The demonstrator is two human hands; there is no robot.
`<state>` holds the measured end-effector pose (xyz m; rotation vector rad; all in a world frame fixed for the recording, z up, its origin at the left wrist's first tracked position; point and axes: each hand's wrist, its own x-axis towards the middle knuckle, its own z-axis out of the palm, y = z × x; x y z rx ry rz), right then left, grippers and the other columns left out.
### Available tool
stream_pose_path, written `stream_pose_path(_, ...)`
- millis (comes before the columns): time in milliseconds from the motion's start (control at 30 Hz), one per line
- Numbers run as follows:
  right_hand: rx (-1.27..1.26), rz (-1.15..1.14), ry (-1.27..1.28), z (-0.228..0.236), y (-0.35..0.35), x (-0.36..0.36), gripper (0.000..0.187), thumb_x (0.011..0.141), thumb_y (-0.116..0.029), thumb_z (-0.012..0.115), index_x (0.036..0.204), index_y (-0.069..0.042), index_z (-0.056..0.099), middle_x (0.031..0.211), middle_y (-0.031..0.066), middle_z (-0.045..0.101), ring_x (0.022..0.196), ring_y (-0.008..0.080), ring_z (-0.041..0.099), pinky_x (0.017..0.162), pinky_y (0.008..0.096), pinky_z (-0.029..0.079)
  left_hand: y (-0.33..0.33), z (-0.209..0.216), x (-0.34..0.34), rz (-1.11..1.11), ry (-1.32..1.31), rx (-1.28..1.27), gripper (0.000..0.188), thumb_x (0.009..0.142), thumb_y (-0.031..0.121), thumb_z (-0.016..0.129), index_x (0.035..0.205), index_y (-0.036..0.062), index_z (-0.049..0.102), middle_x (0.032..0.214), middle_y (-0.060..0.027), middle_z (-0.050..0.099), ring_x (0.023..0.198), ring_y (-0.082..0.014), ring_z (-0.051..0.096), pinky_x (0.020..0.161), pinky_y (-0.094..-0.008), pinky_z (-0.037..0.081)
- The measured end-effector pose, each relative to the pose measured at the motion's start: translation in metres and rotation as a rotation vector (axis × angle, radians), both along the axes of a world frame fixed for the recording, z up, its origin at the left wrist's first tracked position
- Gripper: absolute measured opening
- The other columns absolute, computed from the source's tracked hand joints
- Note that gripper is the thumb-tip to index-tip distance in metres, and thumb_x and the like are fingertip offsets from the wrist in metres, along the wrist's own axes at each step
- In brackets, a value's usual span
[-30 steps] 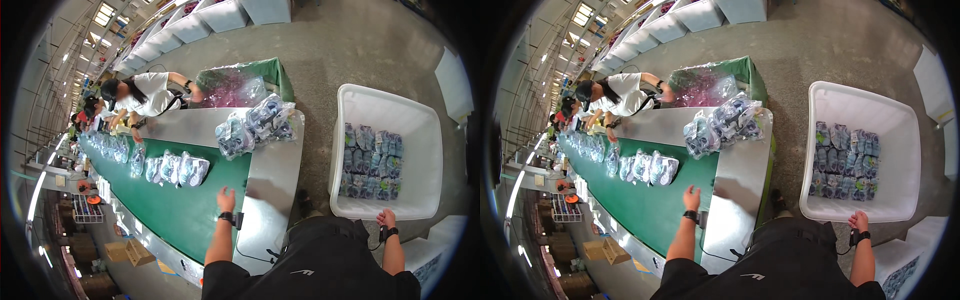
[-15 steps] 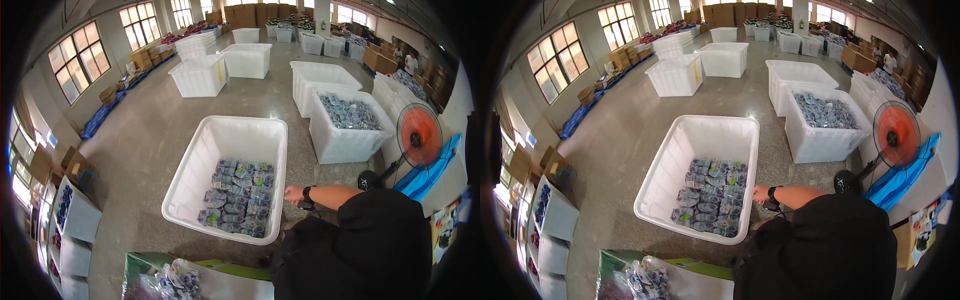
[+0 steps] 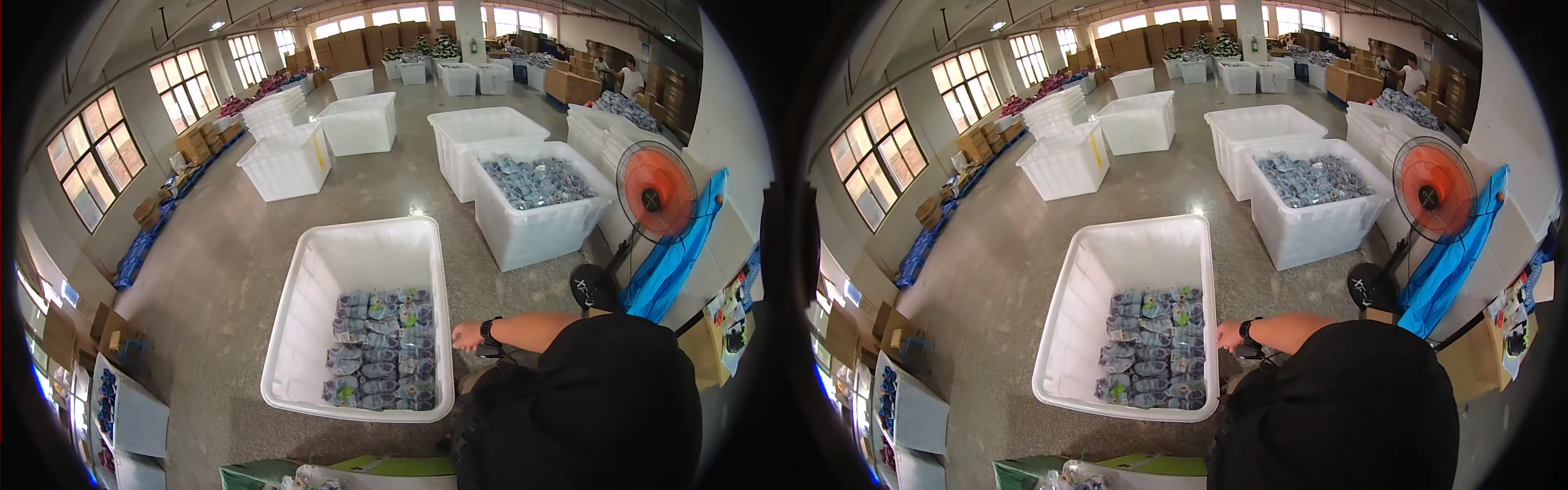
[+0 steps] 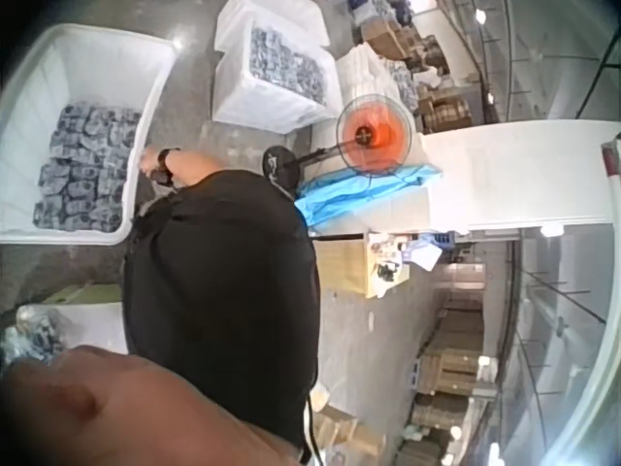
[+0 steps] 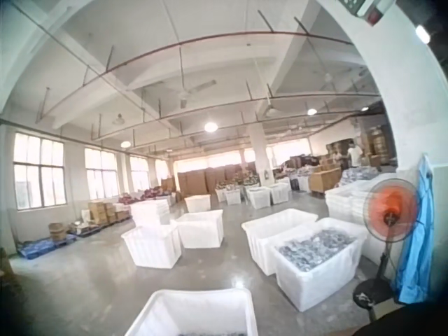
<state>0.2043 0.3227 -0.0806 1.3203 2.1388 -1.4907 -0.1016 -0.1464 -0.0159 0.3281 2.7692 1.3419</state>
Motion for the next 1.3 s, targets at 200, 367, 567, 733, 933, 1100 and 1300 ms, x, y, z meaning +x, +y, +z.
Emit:
stream_pose_path(200,-0.1,0.106,-0.135,-0.031,0.032,0.001,0.059,0.092,-0.031,0.066,0.137,0.003,0.046,0.094,0.0135,0.069,0.073,0.0202,0.068,0.059,0.0357,0.056,0.012,0.002,0.01,0.003,-0.056,0.034,0.051,0.09,0.024,0.062,0.134,0.0006,0.05,0.129,-0.018,0.06,0.115,-0.0302,0.06,0.097,-0.0446,0.05)
stream_pose_path(367,-0.063,0.062,-0.023,-0.017,0.013,-0.016,0.053,0.09,-0.031,0.065,0.129,0.003,0.054,0.092,0.0104,0.071,0.073,0.0189,0.07,0.058,0.0358,0.053,0.01,0.008,0.019,0.059,-0.084,0.053,0.054,0.09,0.025,0.062,0.136,0.0018,0.048,0.131,-0.0174,0.058,0.117,-0.0302,0.059,0.098,-0.0453,0.049)
stream_pose_path(567,-0.151,0.03,0.025,-0.011,0.019,-0.013,0.054,0.092,-0.026,0.065,0.133,0.007,0.05,0.094,0.0145,0.07,0.074,0.0205,0.07,0.06,0.0335,0.056,0.009,0.01,0.044,0.152,-0.153,0.125,0.057,0.09,0.027,0.061,0.139,0.0032,0.045,0.134,-0.0167,0.056,0.119,-0.0303,0.057,0.1,-0.0461,0.049)
stream_pose_path(733,-0.19,0.092,0.117,-0.022,0.025,-0.042,0.05,0.093,-0.024,0.065,0.132,0.004,0.051,0.093,0.0123,0.068,0.074,0.0182,0.067,0.06,0.0315,0.055,-0.03,0.016,0.086,0.345,-0.217,0.274,0.06,0.089,0.028,0.061,0.141,0.0044,0.043,0.136,-0.0161,0.055,0.12,-0.0303,0.056,0.101,-0.0467,0.048)
stream_pose_path(933,-0.341,0.186,0.295,0.007,0.039,-0.079,0.043,0.092,-0.029,0.068,0.124,-0.002,0.056,0.091,0.0049,0.067,0.076,0.0121,0.066,0.062,0.0277,0.054,-0.054,0.054,0.186,0.196,-0.227,0.519,0.064,0.089,0.029,0.061,0.144,0.0059,0.041,0.139,-0.0154,0.053,0.122,-0.0304,0.055,0.102,-0.0475,0.047)
stream_pose_path(1100,-0.467,0.383,0.313,0.069,-0.002,-0.155,0.038,0.097,-0.028,0.062,0.126,-0.002,0.057,0.095,0.0037,0.067,0.082,0.0112,0.066,0.068,0.0264,0.055,0.035,0.028,0.164,0.271,-1.094,1.559,0.063,0.1,0.054,0.045,0.143,0.008,0.048,0.139,-0.0132,0.056,0.125,-0.0321,0.056,0.106,-0.0489,0.045)
stream_pose_path(1300,-0.741,0.473,0.154,0.098,0.026,-0.205,0.048,0.1,-0.042,0.056,0.126,-0.001,0.057,0.107,0.0095,0.067,0.091,0.0174,0.068,0.075,0.0311,0.057,0.163,0.05,0.143,0.201,-1.269,1.44,0.063,0.102,0.054,0.04,0.143,0.0065,0.046,0.138,-0.015,0.057,0.123,-0.0325,0.058,0.104,-0.05,0.047)
